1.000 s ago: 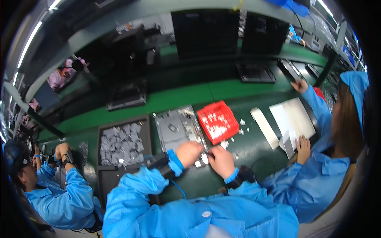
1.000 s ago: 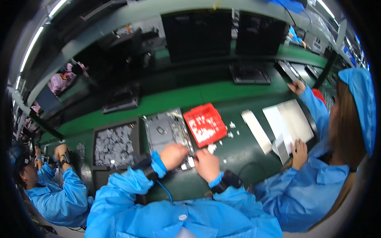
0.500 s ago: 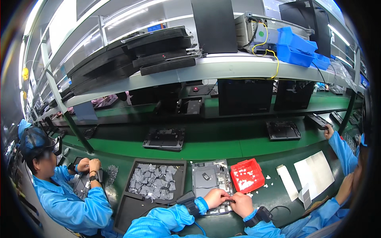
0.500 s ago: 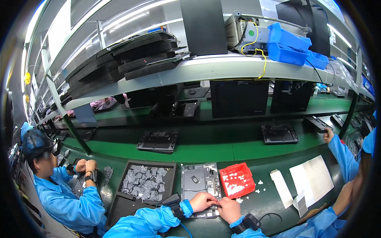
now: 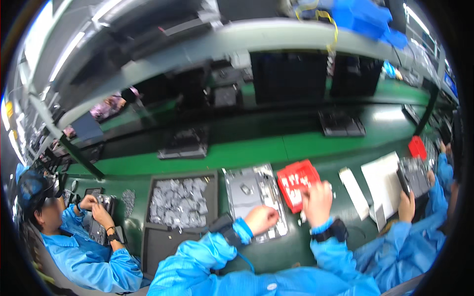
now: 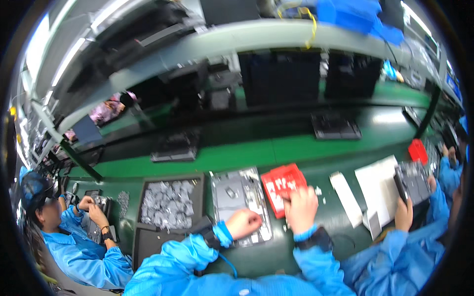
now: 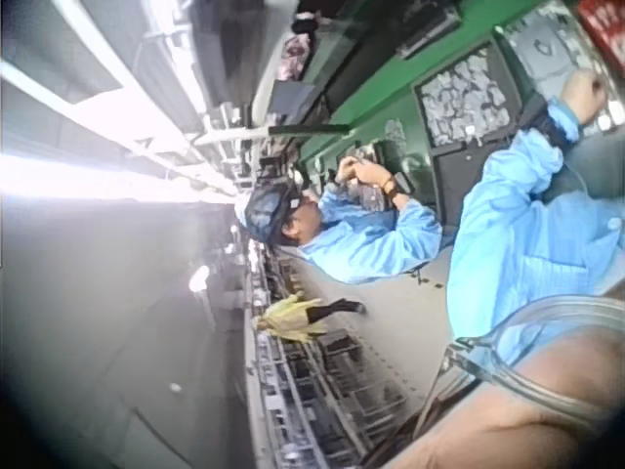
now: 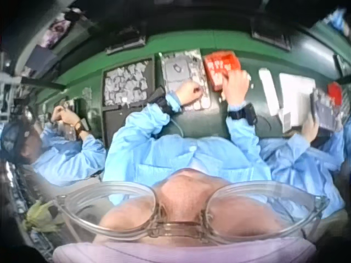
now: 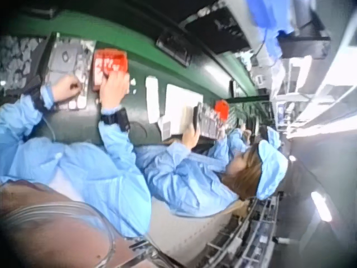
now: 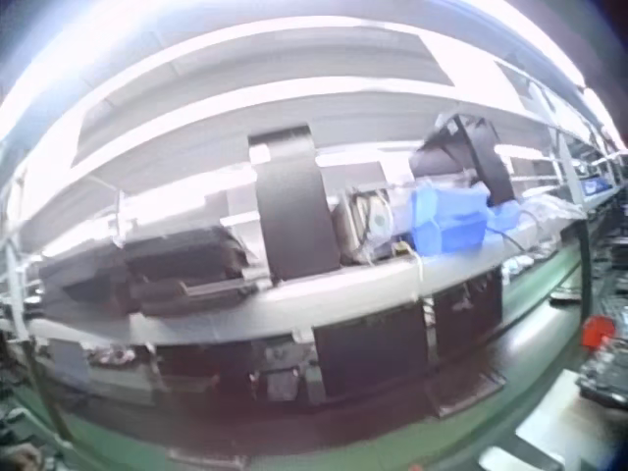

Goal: The person assembles internal circuitry into a laptop chassis by hand, securing the components with screws using a screwdriver and tweezers.

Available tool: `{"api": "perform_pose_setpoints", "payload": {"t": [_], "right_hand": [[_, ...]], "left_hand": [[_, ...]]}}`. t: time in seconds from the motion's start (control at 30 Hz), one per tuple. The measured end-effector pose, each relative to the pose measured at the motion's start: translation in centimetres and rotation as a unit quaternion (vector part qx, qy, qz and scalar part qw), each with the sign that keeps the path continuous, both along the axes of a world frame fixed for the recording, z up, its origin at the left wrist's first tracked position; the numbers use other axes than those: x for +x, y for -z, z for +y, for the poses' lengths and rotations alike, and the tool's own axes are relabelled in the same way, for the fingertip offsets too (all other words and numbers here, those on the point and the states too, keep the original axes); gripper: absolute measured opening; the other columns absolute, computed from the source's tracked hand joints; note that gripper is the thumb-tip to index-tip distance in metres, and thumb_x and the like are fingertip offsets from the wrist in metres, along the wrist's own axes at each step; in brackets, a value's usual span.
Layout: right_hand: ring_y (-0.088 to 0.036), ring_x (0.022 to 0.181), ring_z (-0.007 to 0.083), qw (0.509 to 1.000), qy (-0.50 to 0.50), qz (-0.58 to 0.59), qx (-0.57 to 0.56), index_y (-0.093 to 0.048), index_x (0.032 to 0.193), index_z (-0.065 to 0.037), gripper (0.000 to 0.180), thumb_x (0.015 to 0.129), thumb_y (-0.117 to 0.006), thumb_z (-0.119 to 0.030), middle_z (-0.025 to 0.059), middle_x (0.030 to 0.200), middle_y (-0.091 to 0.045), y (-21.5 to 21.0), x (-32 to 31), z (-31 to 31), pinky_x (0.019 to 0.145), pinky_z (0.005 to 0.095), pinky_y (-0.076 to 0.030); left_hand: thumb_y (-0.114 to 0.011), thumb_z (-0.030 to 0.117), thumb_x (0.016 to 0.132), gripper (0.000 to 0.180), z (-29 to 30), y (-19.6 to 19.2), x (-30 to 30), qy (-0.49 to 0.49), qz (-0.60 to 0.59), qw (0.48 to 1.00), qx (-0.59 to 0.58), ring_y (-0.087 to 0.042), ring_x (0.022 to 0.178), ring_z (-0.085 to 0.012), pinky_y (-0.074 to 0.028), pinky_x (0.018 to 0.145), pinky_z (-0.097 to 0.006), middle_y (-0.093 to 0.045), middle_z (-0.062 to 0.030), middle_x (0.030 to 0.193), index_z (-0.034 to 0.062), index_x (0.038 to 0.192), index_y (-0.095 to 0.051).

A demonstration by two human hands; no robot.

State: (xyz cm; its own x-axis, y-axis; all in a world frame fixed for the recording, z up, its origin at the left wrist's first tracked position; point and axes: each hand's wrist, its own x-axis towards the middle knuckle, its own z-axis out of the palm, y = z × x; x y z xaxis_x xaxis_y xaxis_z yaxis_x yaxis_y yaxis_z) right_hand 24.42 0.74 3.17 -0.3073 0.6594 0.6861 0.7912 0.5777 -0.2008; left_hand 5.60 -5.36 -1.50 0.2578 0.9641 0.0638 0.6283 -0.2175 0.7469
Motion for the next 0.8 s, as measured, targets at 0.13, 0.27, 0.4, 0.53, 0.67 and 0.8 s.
{"api": "perform_pose_setpoints", "payload": {"t": [0.13, 0.27, 0.4, 0.53, 0.67, 0.8], "right_hand": [[-0.053, 0.066, 0.0284, 0.956, -0.014, 0.212, -0.202, -0.052, 0.068, -0.003, 0.021, 0.076, -0.066, -0.017, 0.0096, 0.071, -0.05, -0.5, 0.8, 0.0, 0.056, 0.0356, -0.041], [-0.057, 0.081, 0.0113, 0.723, -0.216, 0.511, -0.411, -0.049, 0.089, -0.001, 0.013, 0.081, -0.058, 0.002, 0.0051, 0.083, -0.055, 0.9, 1.2, -2.1, 0.065, 0.0245, -0.047], [-0.058, 0.085, 0.0139, 0.697, -0.228, 0.527, -0.43, -0.051, 0.097, 0.002, 0.022, 0.077, -0.06, 0.006, 0.0089, 0.092, -0.057, 3.5, 0.3, -5.9, 0.075, 0.027, -0.05], [-0.061, 0.083, 0.0147, 0.739, -0.181, 0.492, -0.423, -0.058, 0.093, 0.003, 0.019, 0.075, -0.065, 0.004, 0.01, 0.092, -0.062, 5.5, -0.5, -7.3, 0.071, 0.0254, -0.052], [-0.062, 0.081, 0.0138, 0.737, -0.181, 0.484, -0.435, -0.06, 0.091, 0.003, 0.019, 0.073, -0.067, 0.004, 0.0104, 0.09, -0.064, 6.1, -0.7, -7.0, 0.071, 0.0248, -0.052], [-0.062, 0.081, 0.0131, 0.731, -0.185, 0.488, -0.44, -0.06, 0.09, 0.003, 0.019, 0.072, -0.068, 0.004, 0.0093, 0.087, -0.065, 6.4, -0.9, -6.8, 0.071, 0.024, -0.051]], "left_hand": [[-0.058, 0.013, 0.077, 0.011, -0.4, -1.3, 0.1, -0.023, -0.007, 0.998, 0.056, -0.06, 0.071, -0.031, -0.048, 0.066, -0.038, -0.062, -0.0151, 0.076, 0.0051, 0.08, -0.065], [-0.065, 0.008, 0.069, 0.012, -0.1, -0.5, -0.6, 0.012, 0.055, 0.992, 0.113, -0.06, 0.073, -0.029, -0.049, 0.066, -0.037, -0.062, -0.0118, 0.073, 0.005, 0.08, -0.066], [-0.067, 0.005, 0.066, 0.012, -1.3, -0.5, -0.6, 0.013, 0.076, 0.983, 0.165, -0.06, 0.071, -0.028, -0.049, 0.065, -0.036, -0.062, -0.0103, 0.074, 0.0038, 0.078, -0.065], [-0.068, 0.004, 0.065, 0.01, -1.8, -0.7, -0.4, -0.001, 0.092, 0.972, 0.218, -0.06, 0.07, -0.0263, -0.049, 0.063, -0.035, -0.062, -0.0084, 0.074, 0.0041, 0.075, -0.064], [-0.069, 0.002, 0.063, 0.012, -1.9, -0.9, 0.0, -0.02, 0.063, 0.976, 0.208, -0.059, 0.069, -0.0263, -0.049, 0.063, -0.035, -0.062, -0.0082, 0.075, 0.0033, 0.073, -0.063], [-0.069, 0.001, 0.063, 0.013, -2.0, -1.0, 0.1, -0.025, 0.054, 0.981, 0.183, -0.059, 0.07, -0.0262, -0.049, 0.063, -0.035, -0.062, -0.0082, 0.075, 0.003, 0.074, -0.063]]}}
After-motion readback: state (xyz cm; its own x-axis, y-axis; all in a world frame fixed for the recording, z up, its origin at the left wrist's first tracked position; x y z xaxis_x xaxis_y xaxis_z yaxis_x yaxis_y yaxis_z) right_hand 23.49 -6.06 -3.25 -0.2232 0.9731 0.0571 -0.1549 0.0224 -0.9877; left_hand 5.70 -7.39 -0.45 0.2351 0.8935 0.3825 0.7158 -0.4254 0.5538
